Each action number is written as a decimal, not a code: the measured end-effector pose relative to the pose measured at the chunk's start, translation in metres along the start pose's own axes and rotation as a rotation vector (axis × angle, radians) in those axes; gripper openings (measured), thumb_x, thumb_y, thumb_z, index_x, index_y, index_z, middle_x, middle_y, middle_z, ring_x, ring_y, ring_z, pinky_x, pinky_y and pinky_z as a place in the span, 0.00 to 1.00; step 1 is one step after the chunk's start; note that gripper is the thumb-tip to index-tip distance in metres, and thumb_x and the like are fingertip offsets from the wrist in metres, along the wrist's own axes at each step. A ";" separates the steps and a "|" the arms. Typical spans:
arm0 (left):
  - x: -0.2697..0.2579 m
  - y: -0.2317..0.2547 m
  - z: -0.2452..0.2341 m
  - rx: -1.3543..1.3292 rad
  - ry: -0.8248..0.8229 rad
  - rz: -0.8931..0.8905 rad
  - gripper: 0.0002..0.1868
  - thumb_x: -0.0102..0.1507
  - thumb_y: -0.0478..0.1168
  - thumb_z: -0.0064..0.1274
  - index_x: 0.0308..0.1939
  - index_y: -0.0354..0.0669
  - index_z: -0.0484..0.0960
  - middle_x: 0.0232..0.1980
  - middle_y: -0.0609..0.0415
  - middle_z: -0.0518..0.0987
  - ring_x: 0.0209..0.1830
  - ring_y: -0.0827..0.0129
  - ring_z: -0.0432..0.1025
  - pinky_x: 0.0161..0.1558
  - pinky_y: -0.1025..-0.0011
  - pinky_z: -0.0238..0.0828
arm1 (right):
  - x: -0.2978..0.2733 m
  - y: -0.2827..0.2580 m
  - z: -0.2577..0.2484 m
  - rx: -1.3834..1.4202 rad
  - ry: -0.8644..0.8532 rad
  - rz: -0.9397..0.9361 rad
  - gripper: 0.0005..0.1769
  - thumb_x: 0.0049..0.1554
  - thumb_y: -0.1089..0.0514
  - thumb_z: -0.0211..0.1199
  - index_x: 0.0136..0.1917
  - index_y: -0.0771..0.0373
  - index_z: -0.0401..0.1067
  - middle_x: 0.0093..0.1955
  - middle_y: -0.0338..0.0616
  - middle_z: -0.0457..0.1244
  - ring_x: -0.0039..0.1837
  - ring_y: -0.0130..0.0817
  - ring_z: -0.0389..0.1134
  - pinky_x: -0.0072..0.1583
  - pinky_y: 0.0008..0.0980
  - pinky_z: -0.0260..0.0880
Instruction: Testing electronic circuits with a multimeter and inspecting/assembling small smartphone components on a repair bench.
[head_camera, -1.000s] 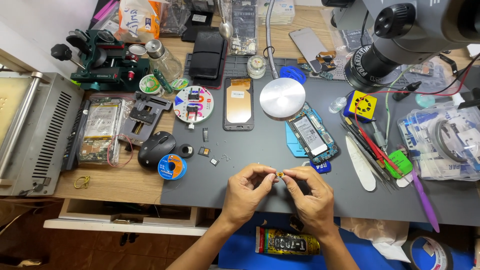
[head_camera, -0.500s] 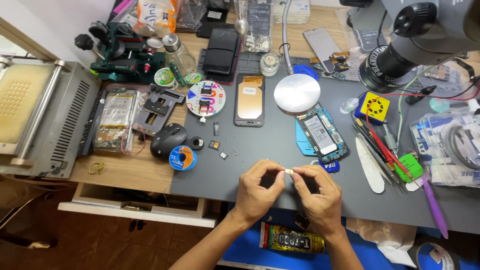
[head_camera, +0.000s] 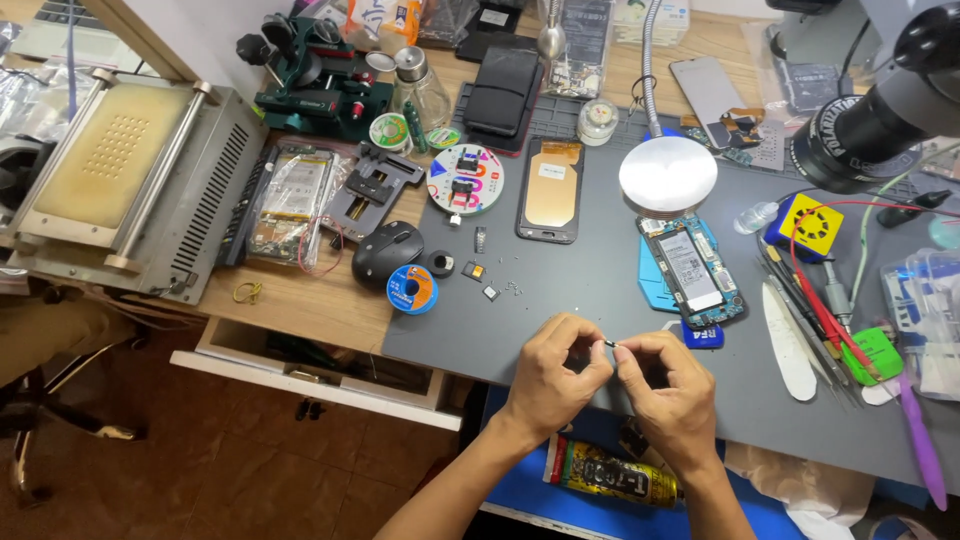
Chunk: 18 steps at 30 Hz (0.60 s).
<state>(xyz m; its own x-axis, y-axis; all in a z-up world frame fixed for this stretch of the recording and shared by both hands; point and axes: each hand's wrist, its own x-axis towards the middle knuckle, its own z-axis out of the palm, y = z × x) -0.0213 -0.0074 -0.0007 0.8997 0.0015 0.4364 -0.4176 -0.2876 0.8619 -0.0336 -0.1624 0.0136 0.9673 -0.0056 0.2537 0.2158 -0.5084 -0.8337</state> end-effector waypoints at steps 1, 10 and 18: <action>0.000 0.001 0.000 -0.003 0.007 -0.013 0.02 0.62 0.32 0.53 0.37 0.42 0.76 0.35 0.55 0.77 0.34 0.66 0.71 0.39 0.70 0.72 | 0.000 -0.001 0.000 0.002 -0.002 0.017 0.04 0.60 0.59 0.66 0.44 0.61 0.77 0.41 0.37 0.68 0.40 0.26 0.65 0.45 0.25 0.66; -0.002 -0.002 0.000 0.005 -0.014 -0.073 0.02 0.64 0.34 0.54 0.36 0.44 0.77 0.34 0.56 0.77 0.32 0.68 0.71 0.37 0.71 0.73 | 0.001 -0.005 -0.001 0.011 0.000 0.060 0.04 0.61 0.60 0.65 0.47 0.61 0.79 0.44 0.39 0.70 0.45 0.28 0.68 0.50 0.27 0.69; 0.000 -0.001 0.001 0.003 -0.074 -0.079 0.02 0.63 0.34 0.54 0.35 0.45 0.77 0.34 0.57 0.77 0.32 0.69 0.72 0.38 0.72 0.74 | 0.004 -0.001 -0.005 0.090 -0.003 0.127 0.05 0.61 0.59 0.64 0.48 0.61 0.80 0.44 0.37 0.71 0.45 0.26 0.68 0.50 0.25 0.69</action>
<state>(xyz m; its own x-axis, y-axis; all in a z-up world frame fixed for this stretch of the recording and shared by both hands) -0.0207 -0.0078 -0.0015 0.9369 -0.0466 0.3466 -0.3446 -0.2919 0.8922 -0.0309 -0.1662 0.0180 0.9879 -0.0628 0.1420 0.1024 -0.4243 -0.8997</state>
